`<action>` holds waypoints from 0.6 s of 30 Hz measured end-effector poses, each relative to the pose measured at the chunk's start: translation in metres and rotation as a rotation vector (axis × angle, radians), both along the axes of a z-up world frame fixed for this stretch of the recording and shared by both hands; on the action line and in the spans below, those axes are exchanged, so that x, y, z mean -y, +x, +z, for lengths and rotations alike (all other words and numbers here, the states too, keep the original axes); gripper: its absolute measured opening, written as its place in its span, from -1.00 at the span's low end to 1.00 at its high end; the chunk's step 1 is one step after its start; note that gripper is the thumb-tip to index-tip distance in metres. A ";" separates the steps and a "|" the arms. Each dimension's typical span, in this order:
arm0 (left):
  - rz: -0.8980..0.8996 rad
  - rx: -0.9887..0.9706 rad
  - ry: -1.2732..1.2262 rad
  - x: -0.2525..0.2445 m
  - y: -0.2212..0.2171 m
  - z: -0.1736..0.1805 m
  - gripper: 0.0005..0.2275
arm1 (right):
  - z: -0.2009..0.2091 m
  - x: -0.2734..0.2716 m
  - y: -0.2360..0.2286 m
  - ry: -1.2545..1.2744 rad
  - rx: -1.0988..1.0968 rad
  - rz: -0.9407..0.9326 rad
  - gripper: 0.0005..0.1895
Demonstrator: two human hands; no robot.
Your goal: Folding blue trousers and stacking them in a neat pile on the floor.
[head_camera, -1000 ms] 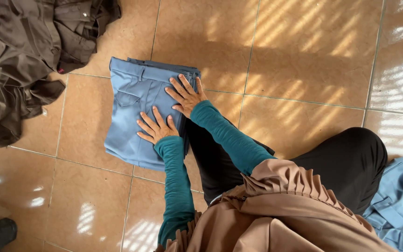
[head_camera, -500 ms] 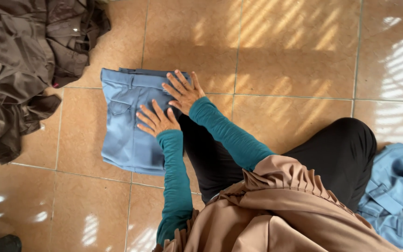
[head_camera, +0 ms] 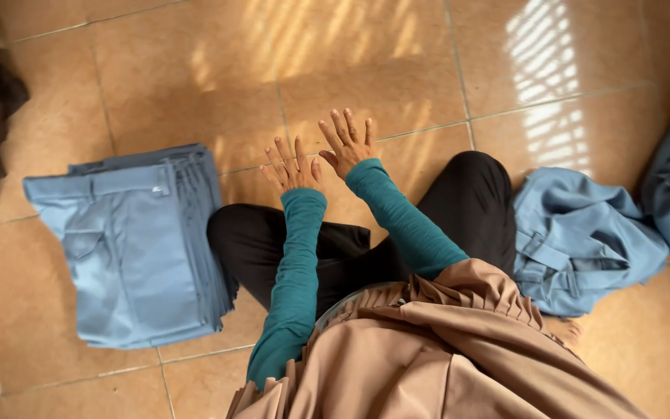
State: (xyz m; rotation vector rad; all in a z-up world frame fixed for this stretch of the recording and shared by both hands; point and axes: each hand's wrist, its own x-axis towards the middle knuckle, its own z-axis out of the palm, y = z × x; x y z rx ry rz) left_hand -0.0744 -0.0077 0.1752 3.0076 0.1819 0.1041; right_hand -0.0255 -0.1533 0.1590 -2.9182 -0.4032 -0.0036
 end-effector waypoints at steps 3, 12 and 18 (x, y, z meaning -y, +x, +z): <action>-0.068 0.023 0.003 0.025 0.013 0.001 -0.47 | -0.004 0.027 0.003 -0.017 0.004 -0.054 -0.29; -0.515 0.174 -0.114 0.196 0.047 0.000 -0.42 | 0.018 0.201 -0.037 -0.176 0.139 -0.484 -0.27; -1.016 0.025 -0.183 0.360 -0.021 -0.010 -0.44 | 0.018 0.350 -0.173 -0.066 0.186 -0.805 -0.41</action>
